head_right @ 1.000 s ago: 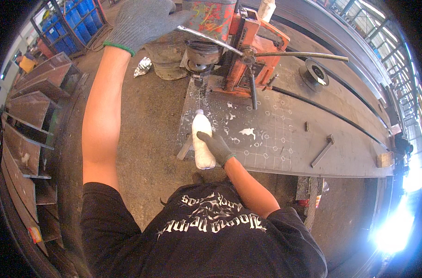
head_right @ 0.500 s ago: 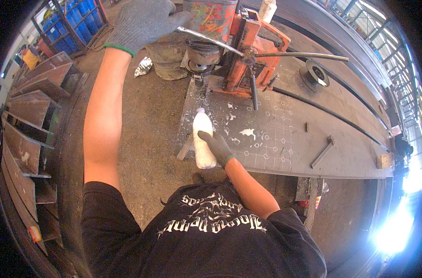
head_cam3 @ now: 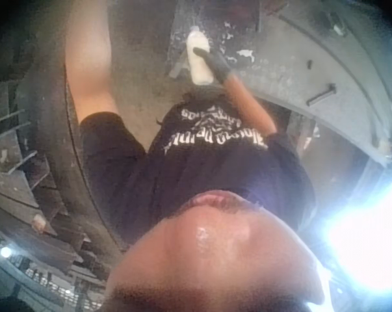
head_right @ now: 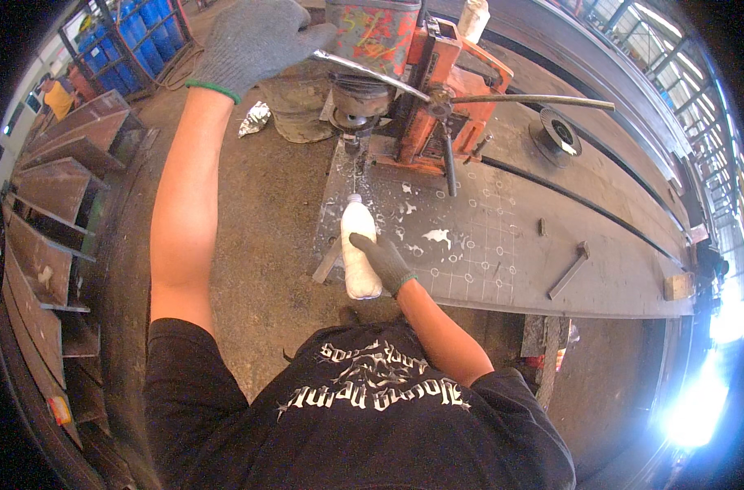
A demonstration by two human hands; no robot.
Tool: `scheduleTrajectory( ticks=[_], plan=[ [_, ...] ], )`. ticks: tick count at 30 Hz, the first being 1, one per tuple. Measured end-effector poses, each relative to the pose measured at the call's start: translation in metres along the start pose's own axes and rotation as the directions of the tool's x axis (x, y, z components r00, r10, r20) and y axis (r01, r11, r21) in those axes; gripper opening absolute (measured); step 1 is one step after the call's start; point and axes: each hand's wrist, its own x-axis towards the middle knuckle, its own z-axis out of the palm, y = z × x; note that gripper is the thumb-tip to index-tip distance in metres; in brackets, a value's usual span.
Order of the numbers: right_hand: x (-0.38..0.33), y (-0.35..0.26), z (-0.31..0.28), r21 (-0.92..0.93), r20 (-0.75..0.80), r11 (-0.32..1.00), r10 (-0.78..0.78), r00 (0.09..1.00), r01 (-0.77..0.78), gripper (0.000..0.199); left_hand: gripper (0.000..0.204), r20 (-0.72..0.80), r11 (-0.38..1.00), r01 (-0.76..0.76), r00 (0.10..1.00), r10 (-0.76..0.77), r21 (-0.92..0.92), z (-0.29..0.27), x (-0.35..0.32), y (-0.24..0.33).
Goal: The person operates a drill press to drill holes into a metal plate. They repeatedly apply a white liquid from a bottle to the drilling area, reposition the plate, and continue drilling at marked locations.
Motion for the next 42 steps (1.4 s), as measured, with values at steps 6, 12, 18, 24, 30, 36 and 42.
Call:
scheduleTrajectory(
  ticks=[6, 12, 18, 24, 30, 36, 42],
  plan=[
    [-0.005, -0.008, 0.001, -0.032, 0.012, 0.999, 0.002, 1.0, -0.002, 0.066, 0.049, 0.012, 0.999, 0.013, 1.0, -0.013, -0.041, 0.0, -0.002, 0.0],
    [-0.008, -0.014, -0.001, -0.04, 0.036, 0.998, 0.048, 0.998, -0.047, 0.062, 0.049, -0.031, 0.999, -0.017, 0.999, 0.015, -0.045, -0.002, -0.005, 0.0],
    [-0.01, -0.016, 0.001, -0.019, 0.036, 1.0, 0.014, 0.999, -0.014, 0.065, 0.052, -0.07, 0.999, -0.029, 0.997, 0.027, -0.02, 0.008, -0.005, -0.002],
    [-0.011, -0.016, 0.003, 0.005, 0.016, 1.0, -0.021, 1.0, 0.021, 0.068, 0.056, -0.042, 1.0, -0.023, 0.999, 0.022, -0.013, 0.002, -0.006, -0.001],
    [-0.008, -0.013, 0.002, 0.04, 0.031, 0.999, -0.036, 0.999, 0.034, 0.067, 0.058, -0.021, 0.999, -0.01, 1.0, 0.009, -0.031, 0.0, -0.008, -0.001],
    [-0.015, -0.02, 0.004, 0.044, 0.042, 0.999, 0.017, 0.999, -0.019, 0.06, 0.057, -0.02, 0.999, 0.028, 0.999, -0.029, -0.041, 0.009, -0.006, -0.003],
    [-0.015, -0.019, 0.004, 0.045, 0.026, 0.999, 0.03, 0.999, -0.031, 0.064, 0.053, -0.081, 0.999, 0.012, 0.997, -0.016, -0.051, 0.011, -0.008, -0.002]
  ],
)
